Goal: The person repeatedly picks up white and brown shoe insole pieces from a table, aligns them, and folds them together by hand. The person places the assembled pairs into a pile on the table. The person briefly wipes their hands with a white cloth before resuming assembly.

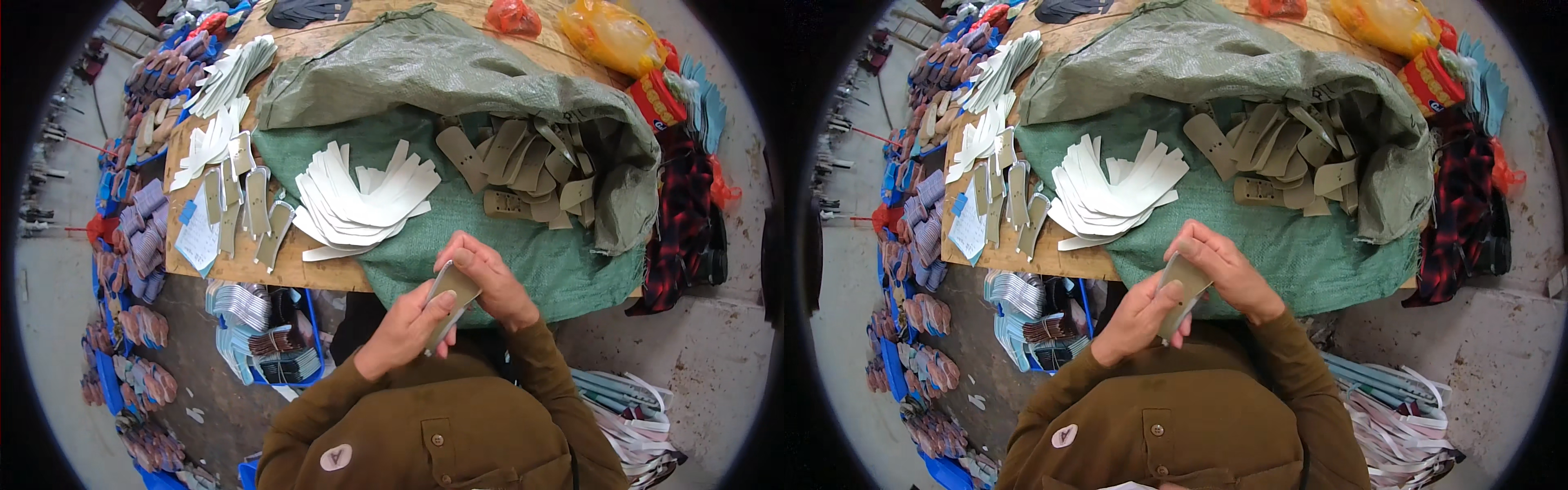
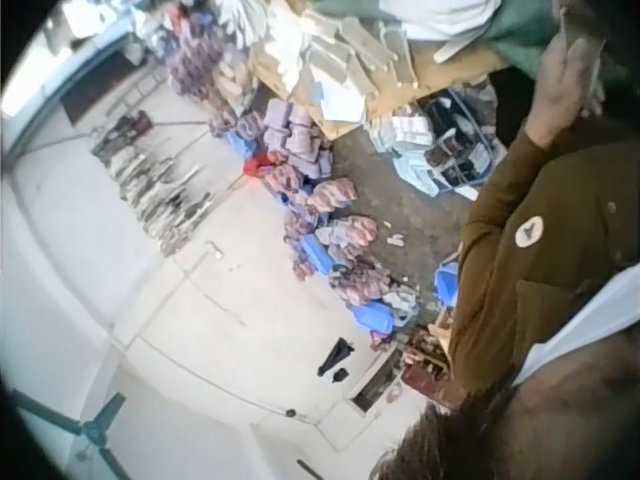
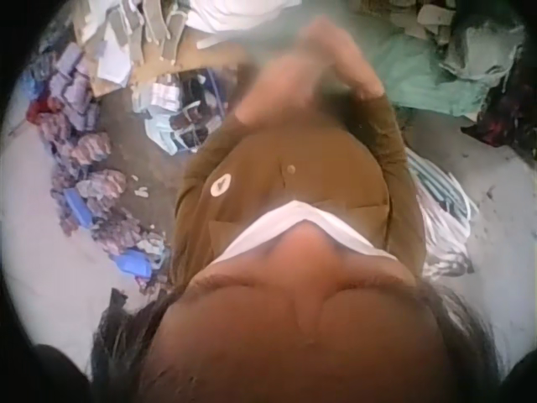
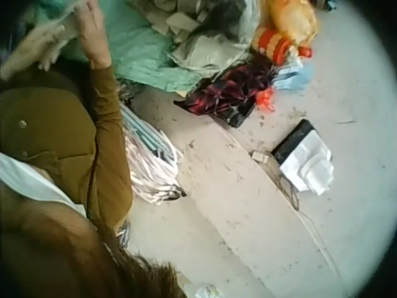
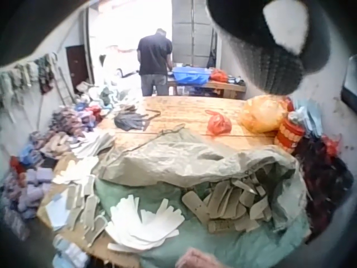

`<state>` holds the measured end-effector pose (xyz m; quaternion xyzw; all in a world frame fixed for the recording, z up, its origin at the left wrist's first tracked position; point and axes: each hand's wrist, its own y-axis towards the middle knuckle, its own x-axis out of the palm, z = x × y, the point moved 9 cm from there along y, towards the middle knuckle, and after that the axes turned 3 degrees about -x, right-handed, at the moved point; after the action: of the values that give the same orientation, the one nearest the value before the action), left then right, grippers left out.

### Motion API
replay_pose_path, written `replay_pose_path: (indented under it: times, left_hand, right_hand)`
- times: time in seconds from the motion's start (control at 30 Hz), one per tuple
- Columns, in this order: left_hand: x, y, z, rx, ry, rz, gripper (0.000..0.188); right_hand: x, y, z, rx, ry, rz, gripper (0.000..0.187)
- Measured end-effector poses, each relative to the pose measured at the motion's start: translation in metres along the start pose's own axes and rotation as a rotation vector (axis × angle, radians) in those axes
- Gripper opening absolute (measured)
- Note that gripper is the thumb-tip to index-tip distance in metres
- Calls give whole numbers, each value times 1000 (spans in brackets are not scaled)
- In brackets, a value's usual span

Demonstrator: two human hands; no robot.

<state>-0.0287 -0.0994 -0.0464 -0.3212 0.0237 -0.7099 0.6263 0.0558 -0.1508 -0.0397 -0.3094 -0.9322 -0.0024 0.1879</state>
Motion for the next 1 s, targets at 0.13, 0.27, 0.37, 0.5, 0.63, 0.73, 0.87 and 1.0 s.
replay_pose_path:
  times: [0.13, 0.27, 0.37, 0.5, 0.63, 0.73, 0.87, 1.0]
  left_hand:
    - [-5, 4, 1, 97, -9, 123, 43]
    - [-17, 9, 3, 196, -57, 142, 54]
    - [-22, 10, -7, 116, -137, 95, 53]
    - [-17, 9, -12, 5, 26, 108, 48]
    - [-21, 11, -16, 14, 97, 174, 41]
    - [-17, 8, -19, -80, 42, 113, 36]
    - [18, -4, -12, -86, -927, -580, 42]
    - [13, -4, -23, -161, -742, -447, 61]
  right_hand:
    - [-7, 1, 0, -243, -227, 264, 37]
    - [11, -22, 23, -152, -204, 360, 51]
    - [22, -23, 31, 15, -17, 170, 65]
    - [16, -6, 12, -70, 198, 50, 52]
    - [18, 1, 22, 61, 172, 12, 42]
    - [23, 3, 12, 25, 92, 7, 38]
    - [17, 1, -8, -63, 381, 54, 26]
    - [3, -7, 4, 57, 129, 85, 24]
